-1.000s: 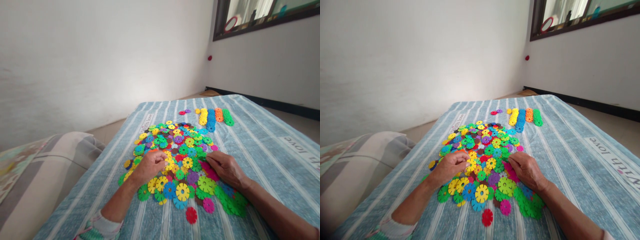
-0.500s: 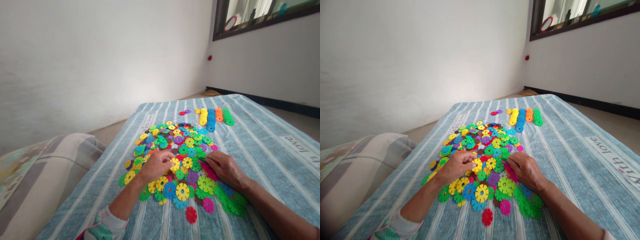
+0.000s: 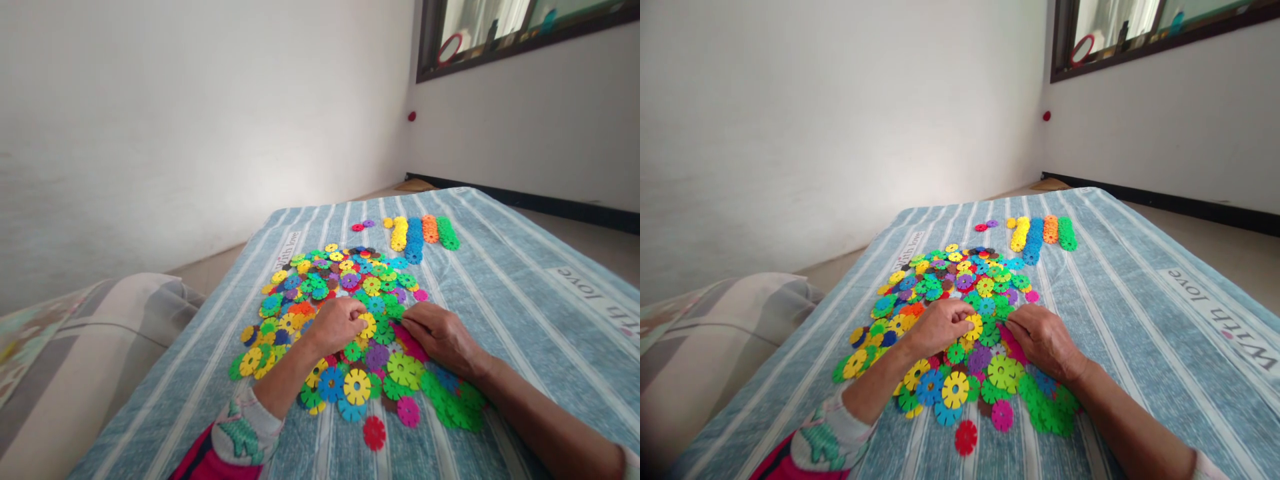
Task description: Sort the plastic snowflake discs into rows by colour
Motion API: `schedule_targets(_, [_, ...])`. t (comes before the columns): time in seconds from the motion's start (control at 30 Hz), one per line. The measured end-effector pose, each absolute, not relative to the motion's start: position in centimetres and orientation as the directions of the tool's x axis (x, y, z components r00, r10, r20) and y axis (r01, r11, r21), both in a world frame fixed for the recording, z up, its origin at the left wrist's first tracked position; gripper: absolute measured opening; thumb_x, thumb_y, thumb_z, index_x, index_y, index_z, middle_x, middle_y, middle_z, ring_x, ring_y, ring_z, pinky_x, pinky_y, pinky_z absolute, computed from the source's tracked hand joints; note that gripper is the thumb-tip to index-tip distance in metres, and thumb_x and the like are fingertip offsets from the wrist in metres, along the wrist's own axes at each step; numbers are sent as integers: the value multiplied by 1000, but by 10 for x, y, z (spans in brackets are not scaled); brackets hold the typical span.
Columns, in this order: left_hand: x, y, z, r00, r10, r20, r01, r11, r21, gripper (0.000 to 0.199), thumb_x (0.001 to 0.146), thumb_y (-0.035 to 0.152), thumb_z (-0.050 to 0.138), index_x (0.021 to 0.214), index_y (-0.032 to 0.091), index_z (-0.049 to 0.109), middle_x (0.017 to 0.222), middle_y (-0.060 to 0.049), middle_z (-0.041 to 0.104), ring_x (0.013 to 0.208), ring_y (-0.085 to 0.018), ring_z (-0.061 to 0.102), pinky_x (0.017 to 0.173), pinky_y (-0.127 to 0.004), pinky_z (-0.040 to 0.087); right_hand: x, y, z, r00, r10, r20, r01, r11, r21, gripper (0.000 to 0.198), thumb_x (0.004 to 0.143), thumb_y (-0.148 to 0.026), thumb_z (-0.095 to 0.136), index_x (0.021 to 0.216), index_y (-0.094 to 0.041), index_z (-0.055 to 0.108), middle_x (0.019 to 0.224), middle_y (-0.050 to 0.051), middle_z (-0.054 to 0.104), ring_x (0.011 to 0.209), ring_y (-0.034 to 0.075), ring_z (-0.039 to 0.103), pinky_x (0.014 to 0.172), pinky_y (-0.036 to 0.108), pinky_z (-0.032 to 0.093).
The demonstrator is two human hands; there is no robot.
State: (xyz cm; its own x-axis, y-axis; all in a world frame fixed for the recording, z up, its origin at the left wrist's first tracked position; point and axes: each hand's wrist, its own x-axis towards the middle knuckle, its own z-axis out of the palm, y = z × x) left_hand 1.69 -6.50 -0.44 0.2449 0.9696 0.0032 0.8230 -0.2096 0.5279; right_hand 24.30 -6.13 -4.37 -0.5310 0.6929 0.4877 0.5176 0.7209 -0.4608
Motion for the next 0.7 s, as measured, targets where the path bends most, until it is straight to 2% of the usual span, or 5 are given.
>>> schedule_targets(0.2, [20,-68,1,214,976,23,883,-204,423,17,68,27,64,82,17,68,68,0,56,63,-13,51,56,-22,35,243,-60,-44,-526,687,502,506,727,-464,27,93,-24,42,71,-19,57,66,2,57,66,14,54,64,27,43])
schedule_targets(0.37, [19,-69,4,247,969,20,903,-238,359,18,67,34,66,74,18,65,70,1,52,62,-13,48,55,-23,33,242,-59,-43,-535,694,482,519,720,-460,26,93,-24,43,72,-19,58,69,3,58,67,14,54,66,27,43])
schedule_targets(0.47, [18,-68,4,216,976,19,905,-208,372,15,65,31,65,70,18,59,70,1,51,61,-13,48,54,-23,32,241,-58,-42,-533,701,473,536,713,-452,26,93,-24,44,72,-18,58,69,3,58,68,14,54,66,27,42])
schedule_targets(0.7, [20,-70,6,172,985,-19,856,-140,498,15,62,24,64,66,19,50,59,5,47,58,-12,46,52,-22,30,241,-58,-42,-532,706,467,537,708,-458,23,92,-23,44,75,-19,58,72,3,60,72,15,56,69,27,42])
